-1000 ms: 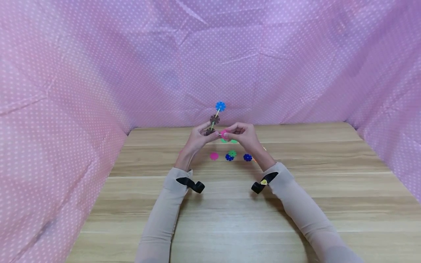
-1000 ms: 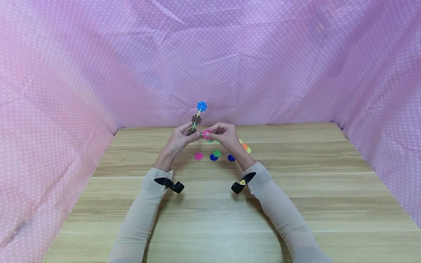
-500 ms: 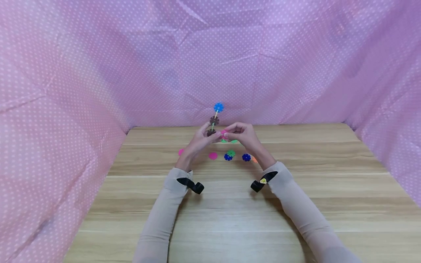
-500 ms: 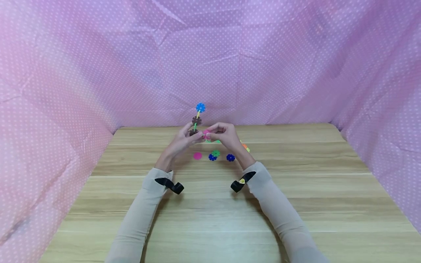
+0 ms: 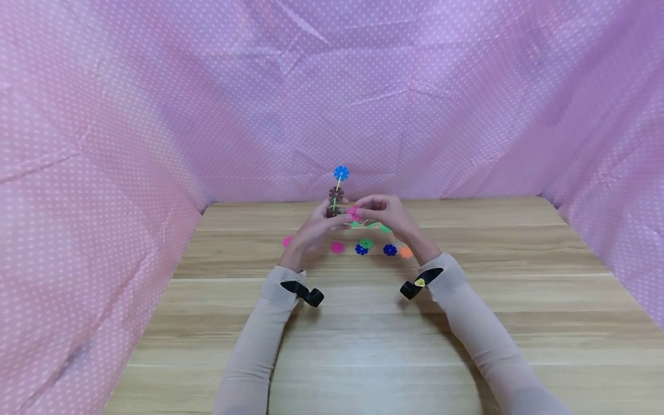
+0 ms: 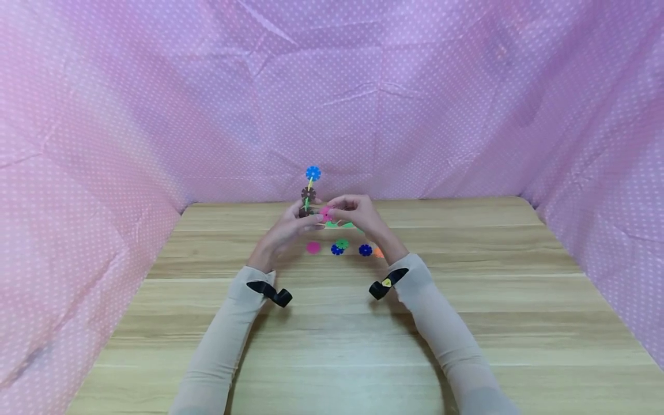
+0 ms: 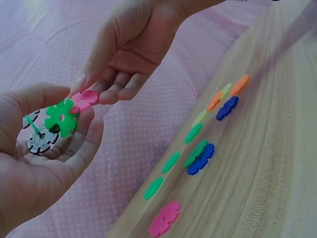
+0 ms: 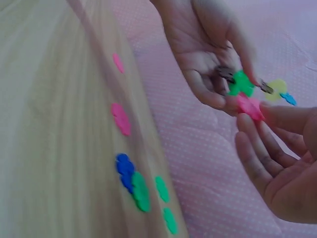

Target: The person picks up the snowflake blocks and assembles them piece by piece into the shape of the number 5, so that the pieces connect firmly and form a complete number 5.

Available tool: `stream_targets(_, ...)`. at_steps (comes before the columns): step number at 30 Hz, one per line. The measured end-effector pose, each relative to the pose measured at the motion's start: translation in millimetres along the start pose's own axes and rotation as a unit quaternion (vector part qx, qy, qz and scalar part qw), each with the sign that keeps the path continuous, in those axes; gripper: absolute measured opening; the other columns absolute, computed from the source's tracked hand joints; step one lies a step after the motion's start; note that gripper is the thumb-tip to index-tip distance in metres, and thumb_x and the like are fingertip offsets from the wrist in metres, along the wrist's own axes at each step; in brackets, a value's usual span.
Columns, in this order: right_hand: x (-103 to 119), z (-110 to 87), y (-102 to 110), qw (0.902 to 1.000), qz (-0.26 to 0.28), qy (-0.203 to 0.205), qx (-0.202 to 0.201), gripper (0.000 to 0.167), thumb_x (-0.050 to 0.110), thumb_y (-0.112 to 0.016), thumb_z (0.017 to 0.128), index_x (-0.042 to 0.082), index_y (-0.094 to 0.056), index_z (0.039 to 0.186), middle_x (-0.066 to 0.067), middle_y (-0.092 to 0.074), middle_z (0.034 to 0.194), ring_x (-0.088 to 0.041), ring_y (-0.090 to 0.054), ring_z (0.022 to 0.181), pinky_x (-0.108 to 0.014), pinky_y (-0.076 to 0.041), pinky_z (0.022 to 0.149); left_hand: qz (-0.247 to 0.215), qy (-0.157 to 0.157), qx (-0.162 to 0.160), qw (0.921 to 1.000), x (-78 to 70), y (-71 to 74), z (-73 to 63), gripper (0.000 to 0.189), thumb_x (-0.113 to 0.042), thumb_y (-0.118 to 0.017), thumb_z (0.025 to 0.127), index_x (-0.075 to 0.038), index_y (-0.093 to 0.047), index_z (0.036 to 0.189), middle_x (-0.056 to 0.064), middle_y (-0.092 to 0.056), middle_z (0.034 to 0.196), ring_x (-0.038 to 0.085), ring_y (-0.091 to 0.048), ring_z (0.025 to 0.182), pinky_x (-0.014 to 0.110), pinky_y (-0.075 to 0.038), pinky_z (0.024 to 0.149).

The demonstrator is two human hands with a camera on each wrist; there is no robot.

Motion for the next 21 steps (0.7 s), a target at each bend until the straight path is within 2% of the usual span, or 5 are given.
stream_targets(5,8.7,-2.2,15.7,0.9983,-0.047,-0.021,0.027,0.031,0.013,-0.07,0.097,-0.003,-0.067,0.123,-0.003,-0.074,0.095,-0.026,-0.073,0.087,-0.043,-0.064,0.083,0.001,0.004,-0.013,0.9999,2.6,4.8,1.0,0.042,-0.009,-0.068,0.097,-0.01,-0.05,0.135,0.009,-0.062,0.118,0.022,-0.067,0.107,0.052,-0.046,0.113)
stream_targets(8,12.1,-4.7,26.3,0.9939,-0.089,-0.031,0.057,0.031,0.014,-0.07,0.097,-0.003,-0.067,0.122,-0.018,-0.074,0.103,-0.024,-0.073,0.087,-0.036,-0.064,0.079,0.001,0.008,-0.02,0.9998,3.9,7.6,0.0,0.046,-0.01,-0.069,0.096,-0.01,-0.05,0.138,0.007,-0.062,0.119,0.037,-0.063,0.119,0.053,-0.045,0.114)
stream_targets(12,11.5,-9.9,39.9,0.9812,-0.155,-0.038,0.109,0.03,0.012,-0.068,0.098,-0.007,-0.067,0.121,-0.021,-0.074,0.103,-0.03,-0.073,0.09,-0.042,-0.064,0.081,-0.017,0.01,-0.023,0.9996,3.9,9.2,-1.7,0.049,-0.008,-0.068,0.096,-0.01,-0.05,0.141,0.007,-0.06,0.119,0.051,-0.049,0.134,0.054,-0.04,0.118)
stream_targets(15,6.3,-15.5,48.9,0.9679,-0.2,-0.046,0.145,0.028,0.009,-0.068,0.097,-0.008,-0.068,0.119,-0.014,-0.075,0.097,-0.028,-0.07,0.089,-0.042,-0.062,0.081,-0.023,0.003,-0.017,0.9996,3.6,10.1,-1.0,0.048,-0.006,-0.066,0.097,-0.012,-0.05,0.142,0.006,-0.06,0.117,0.046,-0.054,0.13,0.053,-0.041,0.117)
stream_targets(21,-8.2,-28.2,60.8,0.9468,-0.242,-0.056,0.204,0.025,-0.002,-0.071,0.091,-0.009,-0.069,0.114,-0.021,-0.074,0.099,-0.015,-0.067,0.085,-0.026,-0.059,0.074,-0.024,-0.008,-0.002,0.9997,0.5,10.0,-0.4,0.049,-0.002,-0.064,0.098,-0.012,-0.05,0.143,0.007,-0.056,0.118,0.023,-0.064,0.112,0.048,-0.045,0.115)
Point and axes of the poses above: each hand's wrist, its own z-axis towards the middle knuckle, its own y-axis out of the back of the hand, x = y × z, the point moved 4 cm from there along z, towards the middle knuckle
